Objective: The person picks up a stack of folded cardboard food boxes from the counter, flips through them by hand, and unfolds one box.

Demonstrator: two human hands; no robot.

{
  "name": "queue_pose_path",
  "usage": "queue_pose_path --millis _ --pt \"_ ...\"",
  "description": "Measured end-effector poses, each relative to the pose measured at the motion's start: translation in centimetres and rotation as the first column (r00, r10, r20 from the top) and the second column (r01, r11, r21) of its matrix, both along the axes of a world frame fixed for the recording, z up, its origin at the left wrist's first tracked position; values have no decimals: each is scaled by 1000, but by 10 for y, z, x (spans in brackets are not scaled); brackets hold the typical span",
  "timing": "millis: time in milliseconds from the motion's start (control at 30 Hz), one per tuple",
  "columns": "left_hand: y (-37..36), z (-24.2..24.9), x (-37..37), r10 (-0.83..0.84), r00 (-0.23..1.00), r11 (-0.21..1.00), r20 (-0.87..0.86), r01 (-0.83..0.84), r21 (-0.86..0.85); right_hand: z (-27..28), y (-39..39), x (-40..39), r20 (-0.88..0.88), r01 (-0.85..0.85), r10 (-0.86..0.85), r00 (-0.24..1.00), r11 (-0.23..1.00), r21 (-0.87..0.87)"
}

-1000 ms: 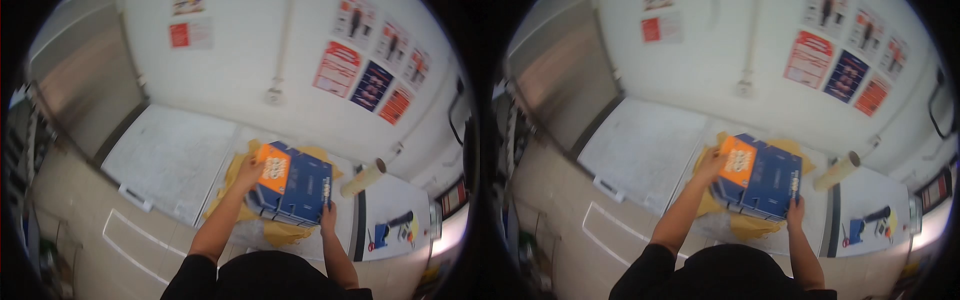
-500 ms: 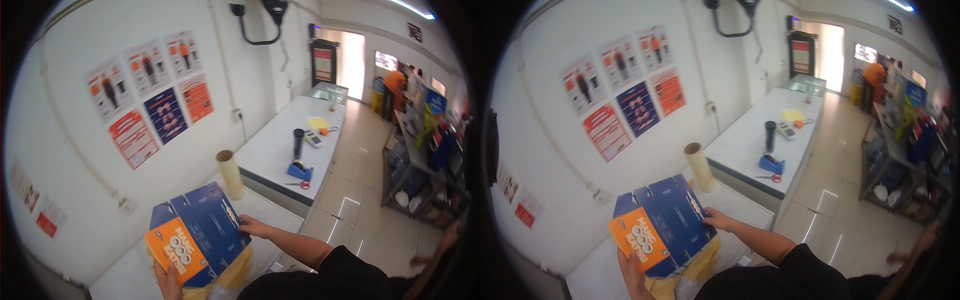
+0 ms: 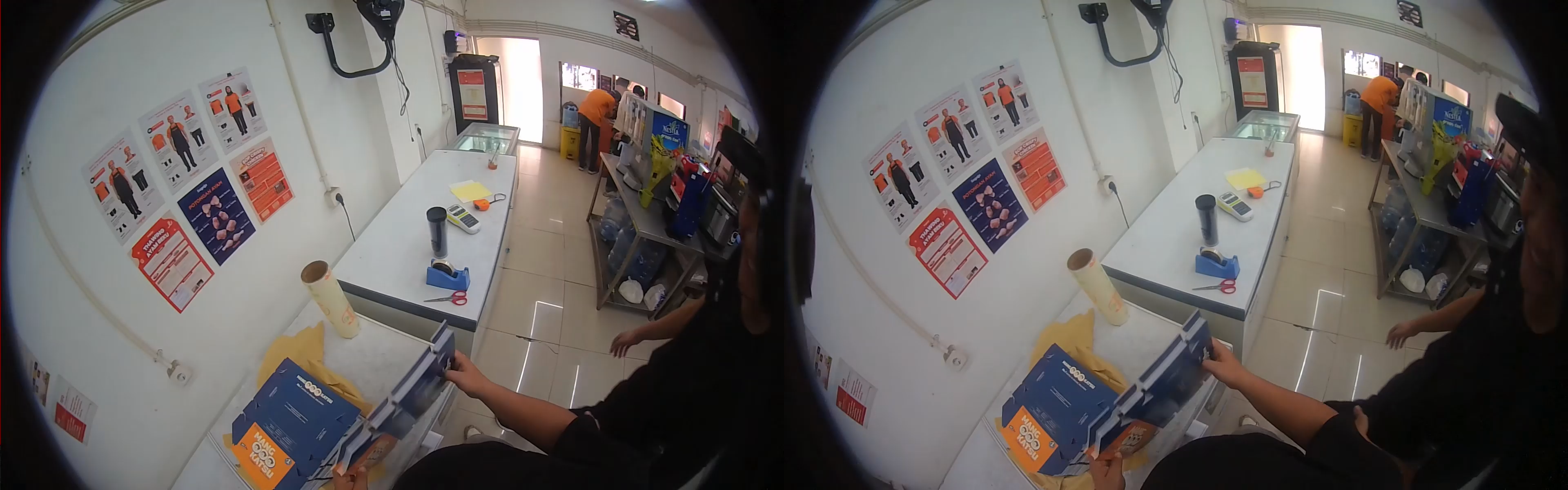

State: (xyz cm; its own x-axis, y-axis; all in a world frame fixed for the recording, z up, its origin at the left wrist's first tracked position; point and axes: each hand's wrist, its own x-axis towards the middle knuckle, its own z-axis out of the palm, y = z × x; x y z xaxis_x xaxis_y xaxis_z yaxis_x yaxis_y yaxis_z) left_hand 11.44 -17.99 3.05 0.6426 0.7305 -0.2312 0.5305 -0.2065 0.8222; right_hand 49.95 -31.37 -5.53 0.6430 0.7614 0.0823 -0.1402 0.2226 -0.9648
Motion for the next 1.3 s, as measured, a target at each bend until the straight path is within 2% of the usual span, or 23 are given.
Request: queue_pose_path --millis 100,133,200,233,267,333,367,433,467,533,567,600,667,767,800,900,933,1067,1133,1233,1300 --pt "-14 -15 -7 41 998 990 -47 -35 135 -4 -3 -16 101 -48 45 994 998 28" --pt "-13 -37 -13 48 997 995 58 -53 88 -30 -4 -15 53 -80 83 995 995 -56" --pt "-6 -102 -26 89 960 996 265 -89 -12 -32 -10 -23 175 -47 76 982 986 -160" --pt "-3 -125 -32 60 968 998 243 -57 -20 -35 -11 -29 232 -33 82 969 977 -210" --pt "4 -144 -38 31 975 999 222 -26 -24 -53 -9 -28 103 -46 61 993 988 -144" --pt "5 -156 -44 19 972 1000 233 -22 11 -69 -14 -16 94 -30 47 994 983 -180" --pt "1 -148 -43 42 964 997 262 -57 49 -74 -17 -17 82 -41 59 995 977 -207" --pt "-2 -128 -37 -78 983 991 166 59 117 -55 -19 -19 178 49 3 984 957 -285" --pt "-7 -113 -32 -39 982 997 183 25 78 -48 -20 -15 185 29 19 983 967 -254" --pt "-14 -76 -9 26 948 990 318 -69 125 -41 -13 -5 160 11 16 987 987 -162" --pt "-17 -59 0 37 903 970 428 -135 201 -40 -10 0 126 19 -5 992 994 -108" --pt "-16 -55 0 46 912 973 408 -132 187 -39 -6 6 159 -30 53 986 990 -140" --pt "-8 -65 3 32 925 981 378 -102 167 -36 1 17 231 -96 141 963 976 -194" --pt "-10 -105 11 208 790 977 577 -200 -79 -46 14 10 203 1 12 979 998 -63" --pt "-13 -83 17 221 757 975 615 -186 -121 -17 12 3 42 -91 93 995 994 -55" --pt "-9 -69 22 198 676 975 710 -212 -69 10 16 -6 113 -54 52 992 998 14" --pt "-4 -75 20 178 705 978 686 -204 -44 3 15 -7 125 -35 34 992 999 7" --pt "-5 -89 16 247 718 969 650 -198 -149 -32 8 -1 153 33 -33 988 999 1" --pt "-8 -92 14 278 722 960 634 -181 -214 -28 6 -5 155 47 -46 987 999 -1" --pt "-15 -97 18 265 698 957 665 -277 -90 -20 -2 -10 152 48 -46 987 999 -11" --pt "-19 -93 17 209 766 951 608 -305 58 -14 -6 -9 132 28 -21 991 998 -50"
